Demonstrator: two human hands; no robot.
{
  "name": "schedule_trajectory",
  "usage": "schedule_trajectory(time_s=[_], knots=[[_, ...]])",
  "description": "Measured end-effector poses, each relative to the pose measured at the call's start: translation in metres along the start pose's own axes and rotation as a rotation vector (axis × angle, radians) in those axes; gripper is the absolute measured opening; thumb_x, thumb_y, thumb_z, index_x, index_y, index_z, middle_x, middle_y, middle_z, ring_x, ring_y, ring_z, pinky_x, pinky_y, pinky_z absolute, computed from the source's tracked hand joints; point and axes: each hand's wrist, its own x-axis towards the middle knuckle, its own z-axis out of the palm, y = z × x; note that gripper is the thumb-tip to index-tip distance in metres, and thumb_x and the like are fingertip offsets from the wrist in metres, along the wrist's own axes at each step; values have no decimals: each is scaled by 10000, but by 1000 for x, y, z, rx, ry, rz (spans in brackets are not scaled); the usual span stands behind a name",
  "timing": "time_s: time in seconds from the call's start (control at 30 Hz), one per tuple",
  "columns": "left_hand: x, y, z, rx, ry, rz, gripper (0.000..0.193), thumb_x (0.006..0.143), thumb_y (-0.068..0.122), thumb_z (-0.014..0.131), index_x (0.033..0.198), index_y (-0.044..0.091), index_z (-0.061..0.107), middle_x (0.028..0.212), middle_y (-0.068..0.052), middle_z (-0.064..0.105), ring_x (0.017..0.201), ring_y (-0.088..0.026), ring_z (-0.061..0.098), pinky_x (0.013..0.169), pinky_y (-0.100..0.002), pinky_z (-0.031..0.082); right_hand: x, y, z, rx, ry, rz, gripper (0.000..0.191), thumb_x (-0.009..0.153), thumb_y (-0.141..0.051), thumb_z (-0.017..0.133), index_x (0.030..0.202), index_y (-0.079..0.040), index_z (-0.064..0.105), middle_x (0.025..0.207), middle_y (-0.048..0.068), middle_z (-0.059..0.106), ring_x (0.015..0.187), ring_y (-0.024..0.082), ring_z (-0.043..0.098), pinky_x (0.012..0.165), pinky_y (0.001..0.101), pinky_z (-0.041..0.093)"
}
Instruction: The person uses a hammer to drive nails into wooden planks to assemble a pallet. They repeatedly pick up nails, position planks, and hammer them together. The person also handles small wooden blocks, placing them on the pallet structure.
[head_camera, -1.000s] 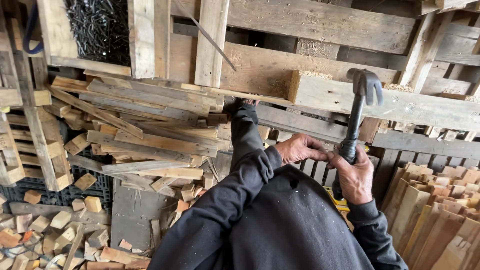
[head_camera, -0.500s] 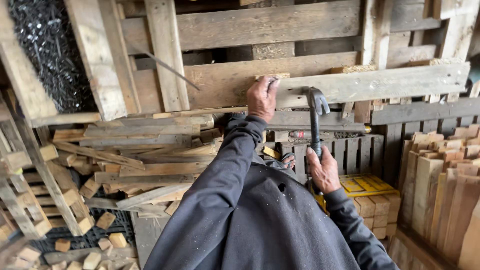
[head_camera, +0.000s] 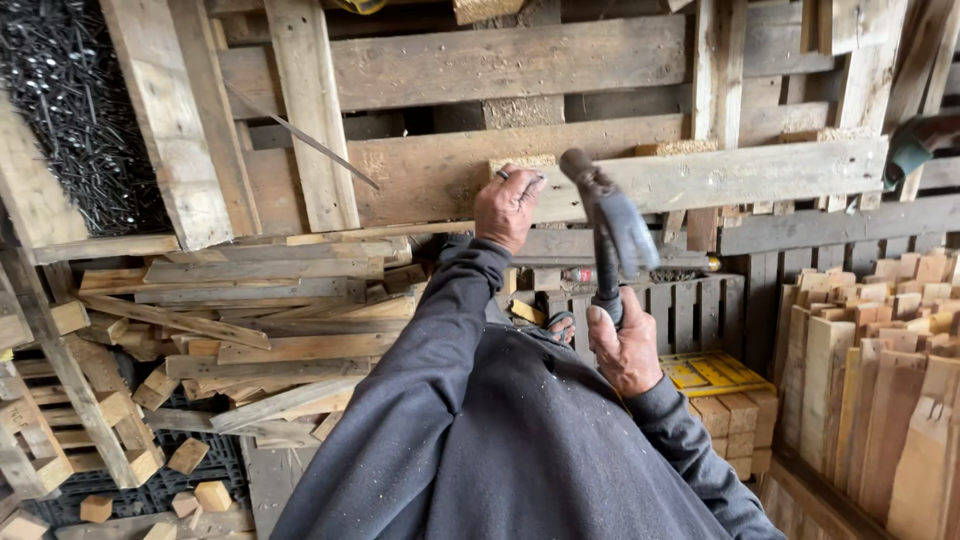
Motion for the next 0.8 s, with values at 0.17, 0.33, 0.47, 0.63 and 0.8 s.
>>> schedule_trajectory(time_s=[0.17, 0.33, 0.47, 0.63, 0.8], knots=[[7, -8, 4, 37, -33, -28, 66, 952, 186, 734, 959, 132, 699, 869, -48, 724, 757, -200, 691, 652, -348, 582, 14, -8, -5, 69, -59, 370, 330, 999, -404, 571, 994, -74, 593, 631, -2, 544, 488, 102, 517, 423, 293, 440], [14, -18, -19, -428, 220, -294, 102, 987, 233, 725, 993, 134, 746, 904, -3, 759, 805, -130, 714, 684, -323, 620, -2, -5, -19, 93, 25, 136, 351, 1022, -389, 576, 922, -54, 557, 658, -1, 552, 507, 78, 529, 448, 262, 435], [8, -26, -58, -392, 131, -719, 246, 984, 260, 765, 911, 30, 717, 759, -46, 697, 651, -149, 611, 584, -317, 552, -10, 8, -20, 95, -2, 177, 365, 1018, -385, 600, 884, -51, 540, 663, 1, 551, 501, 81, 521, 443, 264, 429], [-6, -13, -54, 71, -194, -758, 356, 822, 339, 813, 1056, 76, 761, 829, -69, 813, 690, -139, 735, 652, -266, 555, -6, 36, -8, 103, -66, 317, 350, 1012, -389, 595, 880, -68, 550, 658, 1, 551, 486, 88, 518, 435, 265, 426], [-17, -2, -35, 10, -10, -913, 337, 797, 312, 812, 1047, 86, 796, 936, -87, 814, 775, -188, 764, 707, -320, 573, -3, 61, -2, 225, -112, 360, 349, 1006, -421, 586, 926, -87, 527, 643, -6, 518, 458, 99, 485, 417, 267, 402]])
